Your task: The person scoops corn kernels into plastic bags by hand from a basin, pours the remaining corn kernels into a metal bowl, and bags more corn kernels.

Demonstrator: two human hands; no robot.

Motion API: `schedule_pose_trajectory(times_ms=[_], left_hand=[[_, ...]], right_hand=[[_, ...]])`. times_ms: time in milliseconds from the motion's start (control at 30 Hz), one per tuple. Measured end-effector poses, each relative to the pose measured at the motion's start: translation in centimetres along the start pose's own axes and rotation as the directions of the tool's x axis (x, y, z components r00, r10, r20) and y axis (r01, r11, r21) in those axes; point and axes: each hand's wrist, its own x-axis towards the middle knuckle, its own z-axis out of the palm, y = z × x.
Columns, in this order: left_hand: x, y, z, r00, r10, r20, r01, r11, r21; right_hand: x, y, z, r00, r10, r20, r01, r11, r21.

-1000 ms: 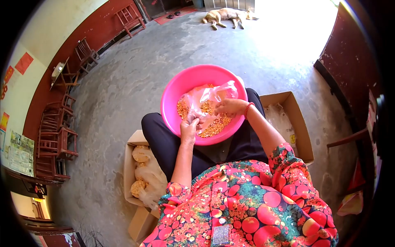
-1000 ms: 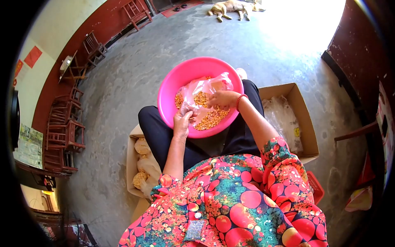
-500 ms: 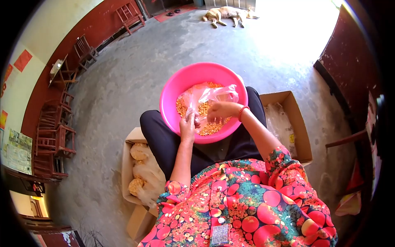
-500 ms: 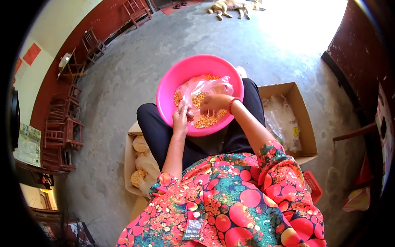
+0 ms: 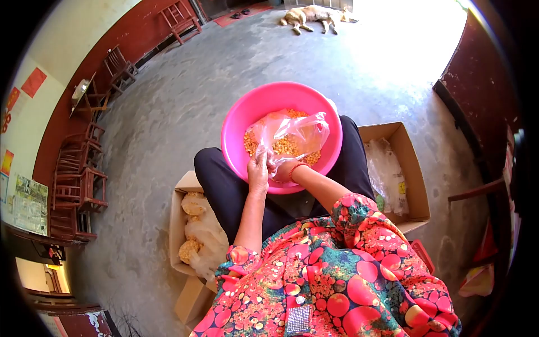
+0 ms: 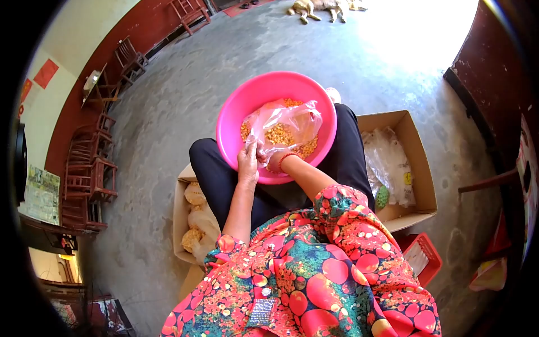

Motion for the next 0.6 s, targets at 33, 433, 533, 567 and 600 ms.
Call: schedule_pose_trajectory(times_ms=[33,433,533,567,600], left_hand=[[0.0,0.0,0.0,1.000,-0.016,0.020,0.016,1.000,-0.001],[-0.1,0.0,0.1,0.998,0.038,0.047,-0.038,0.999,-0.002],[0.1,-0.3,0.1,0.999,0.043,0.014,-0.043,0.999,0.008],[0.2,-0.4,0.0,0.999,0.042,0.015,-0.042,0.999,0.008],[0.1,-0.3,-0.1,0.999,0.038,0.027,-0.038,0.999,0.017]], right_hand=[[-0.4,-0.4,-0.1,1.000,0.001,0.002,-0.001,1.000,0.001],[-0.4,4.8,1.4,0.854,0.277,0.440,-0.202,0.956,-0.211],[-0.2,5.9,1.9,0.896,0.193,0.400,-0.147,0.979,-0.143],[-0.5,5.7,1.5,0.935,0.120,0.332,-0.075,0.987,-0.145],[-0.7,5.6,1.1,0.935,0.121,0.333,-0.075,0.986,-0.145]])
